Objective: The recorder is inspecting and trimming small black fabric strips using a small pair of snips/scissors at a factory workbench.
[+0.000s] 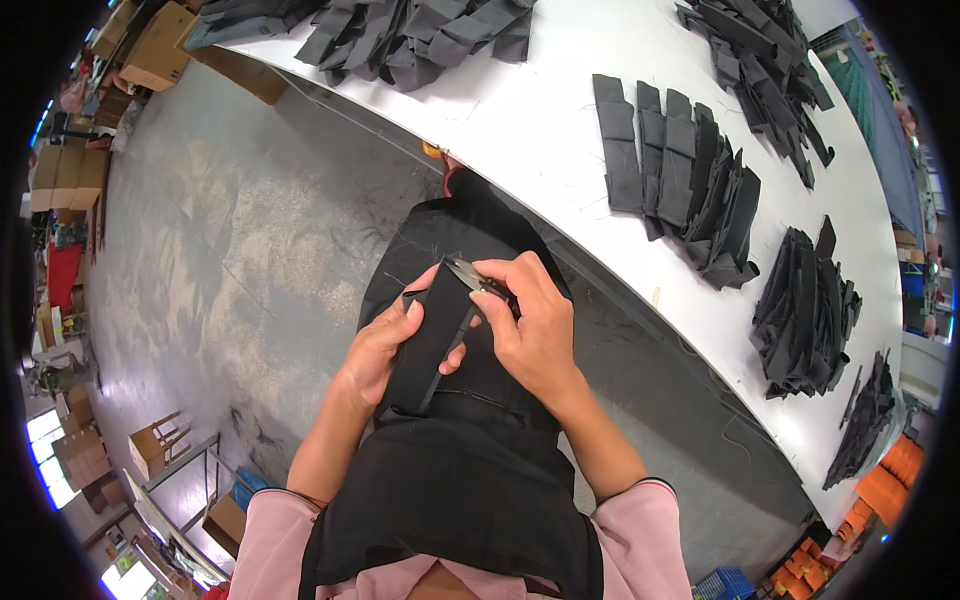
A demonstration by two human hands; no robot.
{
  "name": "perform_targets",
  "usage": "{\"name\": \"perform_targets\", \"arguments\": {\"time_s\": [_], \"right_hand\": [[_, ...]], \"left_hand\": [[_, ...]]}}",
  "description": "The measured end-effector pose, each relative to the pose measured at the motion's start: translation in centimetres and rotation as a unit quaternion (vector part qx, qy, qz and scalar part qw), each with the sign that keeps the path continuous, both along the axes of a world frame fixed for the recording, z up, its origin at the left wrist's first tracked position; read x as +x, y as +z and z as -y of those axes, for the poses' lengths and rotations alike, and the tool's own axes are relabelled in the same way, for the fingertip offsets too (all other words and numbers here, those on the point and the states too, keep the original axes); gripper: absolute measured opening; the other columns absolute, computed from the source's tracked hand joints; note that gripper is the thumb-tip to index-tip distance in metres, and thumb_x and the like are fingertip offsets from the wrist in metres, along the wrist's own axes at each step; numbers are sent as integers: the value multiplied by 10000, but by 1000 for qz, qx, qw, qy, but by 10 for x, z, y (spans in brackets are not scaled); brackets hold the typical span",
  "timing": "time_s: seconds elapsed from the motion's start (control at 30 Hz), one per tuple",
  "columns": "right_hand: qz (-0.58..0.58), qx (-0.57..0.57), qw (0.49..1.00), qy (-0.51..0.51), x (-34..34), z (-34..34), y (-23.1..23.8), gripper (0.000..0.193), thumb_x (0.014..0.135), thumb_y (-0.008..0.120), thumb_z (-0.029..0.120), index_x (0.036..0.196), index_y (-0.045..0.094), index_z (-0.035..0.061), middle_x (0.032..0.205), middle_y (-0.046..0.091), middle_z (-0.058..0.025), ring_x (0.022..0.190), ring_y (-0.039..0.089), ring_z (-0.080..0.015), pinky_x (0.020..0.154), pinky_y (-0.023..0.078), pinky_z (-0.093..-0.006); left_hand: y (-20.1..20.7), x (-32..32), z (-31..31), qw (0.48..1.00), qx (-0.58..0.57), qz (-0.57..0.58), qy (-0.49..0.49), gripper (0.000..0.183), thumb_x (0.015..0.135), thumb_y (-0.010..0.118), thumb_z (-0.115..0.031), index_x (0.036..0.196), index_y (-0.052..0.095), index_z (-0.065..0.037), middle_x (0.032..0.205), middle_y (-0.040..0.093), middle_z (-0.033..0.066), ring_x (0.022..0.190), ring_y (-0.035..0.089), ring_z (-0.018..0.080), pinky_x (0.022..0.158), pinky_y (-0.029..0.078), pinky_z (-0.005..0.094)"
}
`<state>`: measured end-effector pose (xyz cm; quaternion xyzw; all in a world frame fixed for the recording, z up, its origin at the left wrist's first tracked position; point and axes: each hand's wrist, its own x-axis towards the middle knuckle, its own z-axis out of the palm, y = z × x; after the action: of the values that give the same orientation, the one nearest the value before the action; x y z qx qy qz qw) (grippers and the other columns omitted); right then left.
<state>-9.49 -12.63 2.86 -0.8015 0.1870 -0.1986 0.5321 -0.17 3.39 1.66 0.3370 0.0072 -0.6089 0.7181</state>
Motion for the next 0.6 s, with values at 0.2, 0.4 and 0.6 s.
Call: {"name": "perform_targets", "arguments": {"time_s": [0.2,0.4,0.6], "right_hand": [[-30,213,977,6,-7,5,-6,164,831,606,24,990,626,-12,804,500,-16,660,491,-69,594,401,-211],[-37,201,978,-27,-13,3,-8,126,825,612,22,945,639,-9,809,496,-11,688,472,-63,626,391,-206],[-27,141,990,6,-6,7,-2,147,818,622,16,963,633,-10,802,511,-25,701,497,-80,633,408,-217]], "left_hand": [[1,2,-3,1000,13,8,-17,646,947,528,-360,1466,242,-102,1162,565,146,819,601,190,723,511,300],[1,1,-2,999,21,10,-29,639,945,530,-359,1458,262,-87,1155,571,146,819,600,183,726,508,292],[3,1,0,999,25,15,-44,626,949,523,-352,1455,271,-82,1152,571,141,817,594,174,729,503,289]]}}
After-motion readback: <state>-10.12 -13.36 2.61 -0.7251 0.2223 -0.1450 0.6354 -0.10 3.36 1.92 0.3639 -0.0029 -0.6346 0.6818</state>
